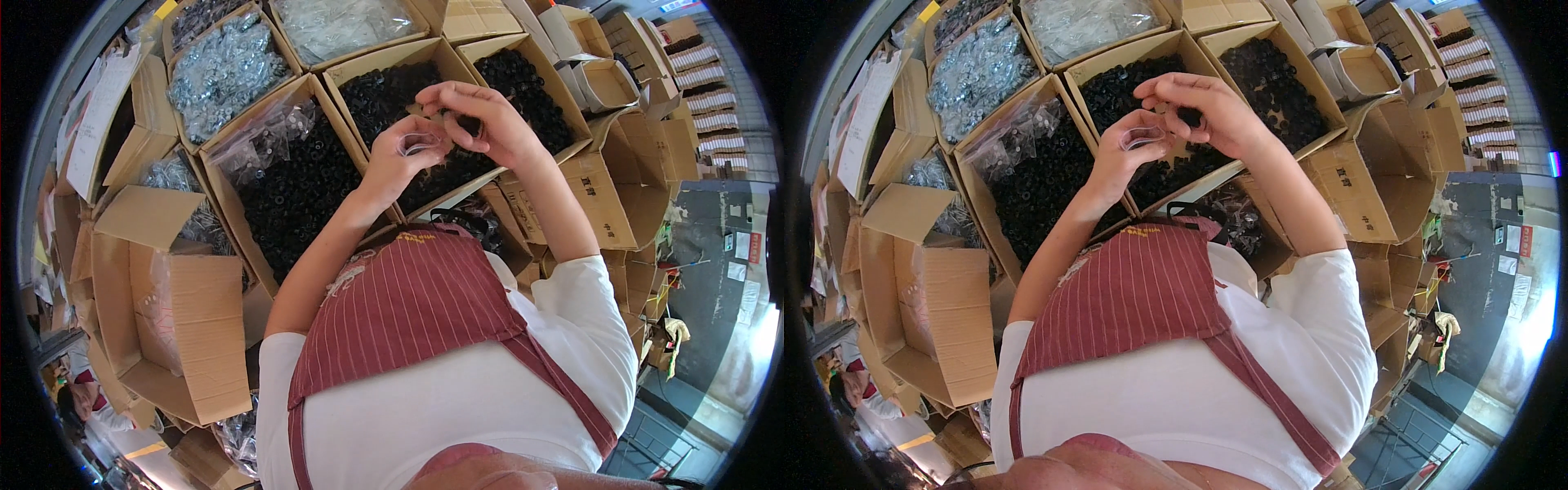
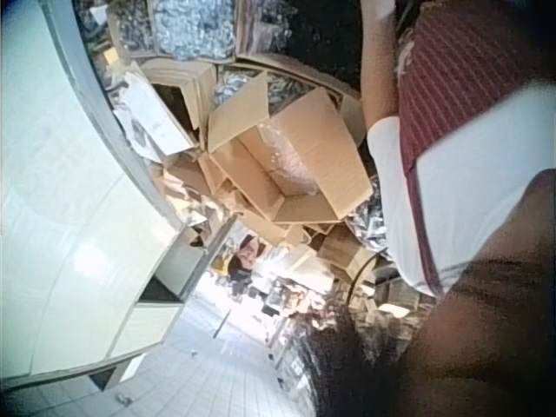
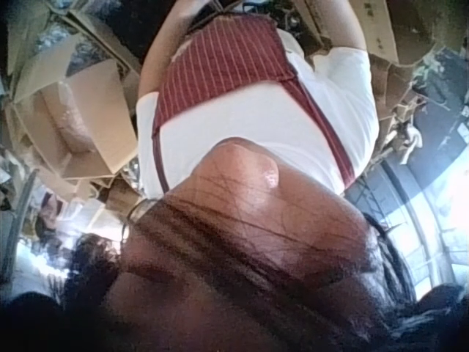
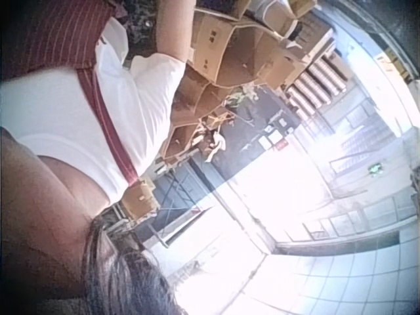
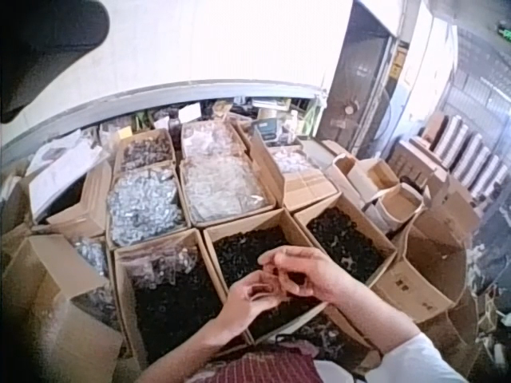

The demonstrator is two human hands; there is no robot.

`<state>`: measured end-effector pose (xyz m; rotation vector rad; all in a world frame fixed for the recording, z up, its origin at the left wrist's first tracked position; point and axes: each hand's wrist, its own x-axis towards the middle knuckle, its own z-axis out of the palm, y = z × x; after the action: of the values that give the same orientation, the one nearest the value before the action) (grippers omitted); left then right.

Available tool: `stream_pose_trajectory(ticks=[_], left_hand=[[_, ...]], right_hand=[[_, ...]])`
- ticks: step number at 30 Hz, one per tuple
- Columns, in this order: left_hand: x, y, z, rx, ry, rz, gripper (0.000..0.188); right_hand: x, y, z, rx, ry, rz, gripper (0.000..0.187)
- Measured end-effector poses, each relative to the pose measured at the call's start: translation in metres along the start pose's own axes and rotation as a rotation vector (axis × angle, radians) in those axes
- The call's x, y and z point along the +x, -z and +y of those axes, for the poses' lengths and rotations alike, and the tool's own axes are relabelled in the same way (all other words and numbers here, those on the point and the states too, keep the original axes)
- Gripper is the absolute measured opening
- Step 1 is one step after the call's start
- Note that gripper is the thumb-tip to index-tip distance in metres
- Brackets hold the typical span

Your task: Placing small black plastic components into small clear plastic bags at a packing station.

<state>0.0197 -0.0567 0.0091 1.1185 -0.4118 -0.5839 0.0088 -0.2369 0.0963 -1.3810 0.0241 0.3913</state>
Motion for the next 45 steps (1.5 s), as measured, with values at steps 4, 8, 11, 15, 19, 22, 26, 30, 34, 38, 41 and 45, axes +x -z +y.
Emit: stream_pose_trajectory(ticks=[4,8,11,15,19,22,26,30,34,38,41,45], left_hand=[[0.002,0.002,-0.010,0.043,0.013,0.094,0.027],[0.003,0.002,-0.014,0.051,0.053,0.169,0.027],[0.001,0.000,-0.008,0.035,0.067,0.136,0.027],[0.000,-0.002,-0.006,-0.036,0.065,0.062,0.028],[-0.002,-0.004,0.002,-0.032,0.070,0.034,0.032],[-0.003,-0.005,0.001,-0.021,0.053,0.056,0.037],[-0.002,-0.004,-0.001,-0.076,0.009,0.038,0.049],[-0.002,-0.004,-0.001,-0.065,-0.046,0.055,0.044],[-0.002,-0.003,0.004,-0.039,0.023,0.066,0.031],[-0.001,-0.003,0.003,-0.021,-0.025,0.087,0.028],[-0.001,-0.001,0.002,0.000,-0.010,0.081,0.029],[-0.002,-0.002,0.001,-0.028,-0.001,0.027,0.030]], right_hand=[[0.006,0.019,0.014,0.212,-0.147,0.054,0.035],[-0.003,0.024,0.011,0.270,-0.065,-0.056,0.041],[-0.009,0.017,0.000,0.225,-0.029,-0.079,0.037],[-0.013,0.010,-0.003,0.018,0.018,-0.059,0.031],[-0.016,-0.006,-0.008,-0.204,0.105,-0.039,0.021],[-0.015,-0.010,-0.005,-0.282,0.137,-0.034,0.022],[-0.014,-0.015,-0.004,-0.370,0.097,-0.047,0.022],[-0.013,-0.014,-0.005,-0.341,0.122,-0.020,0.022],[0.002,0.013,-0.001,-0.059,0.067,0.021,0.033],[0.016,0.040,0.017,0.198,-0.002,-0.040,0.041],[0.009,0.031,0.018,0.029,0.110,0.073,0.037],[-0.014,0.004,0.002,-0.336,0.255,-0.124,0.036]])
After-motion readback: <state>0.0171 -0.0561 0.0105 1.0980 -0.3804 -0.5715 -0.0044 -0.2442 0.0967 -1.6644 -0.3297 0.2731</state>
